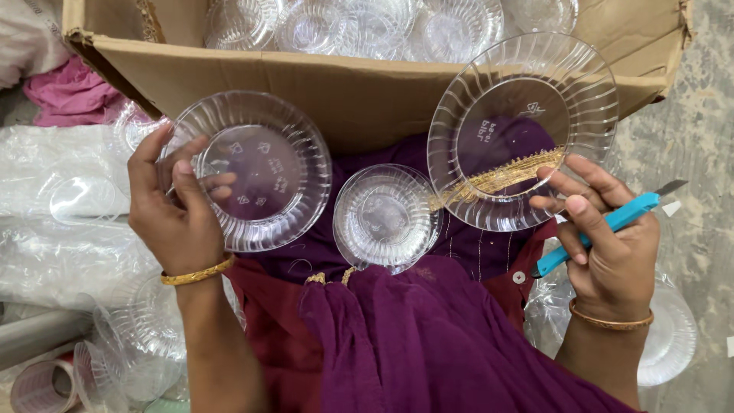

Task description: The person sits on the floor and repeatedly picks clear plastic plates from a cardboard box. Using a small blue utility knife, they trim the rim of each plate, then place the trimmed plate on their lap. The process is repeated for multiple plates throughout the clip.

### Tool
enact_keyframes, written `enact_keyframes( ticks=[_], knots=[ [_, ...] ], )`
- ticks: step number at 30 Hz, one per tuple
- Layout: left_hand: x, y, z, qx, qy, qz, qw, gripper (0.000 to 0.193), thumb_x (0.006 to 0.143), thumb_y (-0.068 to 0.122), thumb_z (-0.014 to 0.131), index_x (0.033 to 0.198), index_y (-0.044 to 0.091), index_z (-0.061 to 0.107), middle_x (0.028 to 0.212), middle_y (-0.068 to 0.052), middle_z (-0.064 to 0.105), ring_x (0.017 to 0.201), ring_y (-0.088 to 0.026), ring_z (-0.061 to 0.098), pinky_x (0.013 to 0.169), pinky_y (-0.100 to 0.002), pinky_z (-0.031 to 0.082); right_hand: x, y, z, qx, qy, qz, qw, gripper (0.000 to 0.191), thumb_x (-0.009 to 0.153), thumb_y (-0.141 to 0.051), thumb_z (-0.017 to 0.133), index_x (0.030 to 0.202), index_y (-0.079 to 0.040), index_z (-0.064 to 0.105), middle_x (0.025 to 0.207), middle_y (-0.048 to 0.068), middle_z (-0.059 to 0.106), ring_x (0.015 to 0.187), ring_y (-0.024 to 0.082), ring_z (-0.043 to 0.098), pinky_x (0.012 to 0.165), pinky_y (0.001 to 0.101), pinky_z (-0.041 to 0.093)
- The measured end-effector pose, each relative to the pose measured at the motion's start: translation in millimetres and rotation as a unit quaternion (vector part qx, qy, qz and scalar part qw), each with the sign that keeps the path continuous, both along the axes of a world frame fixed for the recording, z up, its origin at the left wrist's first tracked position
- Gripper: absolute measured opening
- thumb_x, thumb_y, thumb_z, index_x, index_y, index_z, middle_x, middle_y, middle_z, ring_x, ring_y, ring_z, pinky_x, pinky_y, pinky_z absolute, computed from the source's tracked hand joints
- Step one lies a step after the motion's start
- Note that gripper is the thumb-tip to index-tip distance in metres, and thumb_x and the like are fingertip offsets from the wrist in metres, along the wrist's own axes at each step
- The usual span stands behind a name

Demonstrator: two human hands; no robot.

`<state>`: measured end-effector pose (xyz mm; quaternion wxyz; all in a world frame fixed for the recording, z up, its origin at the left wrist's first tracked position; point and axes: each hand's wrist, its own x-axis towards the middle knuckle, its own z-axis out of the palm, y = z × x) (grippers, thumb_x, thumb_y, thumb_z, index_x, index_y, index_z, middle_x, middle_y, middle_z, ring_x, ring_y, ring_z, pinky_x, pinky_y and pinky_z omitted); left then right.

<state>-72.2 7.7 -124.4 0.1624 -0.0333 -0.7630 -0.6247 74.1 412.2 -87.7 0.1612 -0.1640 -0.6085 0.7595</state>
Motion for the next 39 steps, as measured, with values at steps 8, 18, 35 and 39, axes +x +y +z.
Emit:
enact_keyframes(
  ticks=[8,18,35,39],
  knots=[
    [7,-6,18,0.051,0.037,0.054,0.997,0.022,0.122,0.001,0.049,0.144,0.0,0.045,0.128,-0.02,0.073,0.086,-0.017,0.076,0.07,-0.022,0.062,0,-2,-2,0.018,-0.009,0.004,1.0,0.045,0.103,0.004,0.06,0.146,0.013,0.052,0.13,0.03,0.068,0.104,0.029,0.074,0.048,0.015,0.039],
    [20,72,5,0.077,-0.03,-0.054,0.995,0.029,0.111,0.006,0.051,0.139,0.001,0.053,0.122,-0.016,0.075,0.082,-0.013,0.077,0.066,-0.021,0.062,-15,-37,-29,0.291,-0.104,0.127,0.942,0.035,0.103,-0.011,0.065,0.134,0.006,0.064,0.122,0.016,0.073,0.103,0.015,0.072,0.091,0.025,0.056],
    [20,99,-7,0.256,-0.154,-0.202,0.933,0.053,0.113,0.036,0.032,0.138,-0.004,0.056,0.115,-0.021,0.075,0.085,-0.022,0.075,0.073,-0.028,0.061,-5,3,-20,0.174,-0.037,0.015,0.984,0.019,0.111,-0.005,0.062,0.123,0.011,0.063,0.1,0.022,0.072,0.083,0.018,0.073,0.067,0.0249,0.057],
    [16,97,-6,0.354,-0.193,-0.259,0.877,0.055,0.112,0.039,0.037,0.142,-0.004,0.052,0.128,-0.022,0.069,0.1,-0.025,0.074,0.087,-0.033,0.062,6,9,-11,0.125,-0.04,-0.02,0.991,0.021,0.114,-0.008,0.06,0.124,0.01,0.062,0.101,0.026,0.072,0.076,0.019,0.07,0.059,0.0218,0.05]
  ],
)
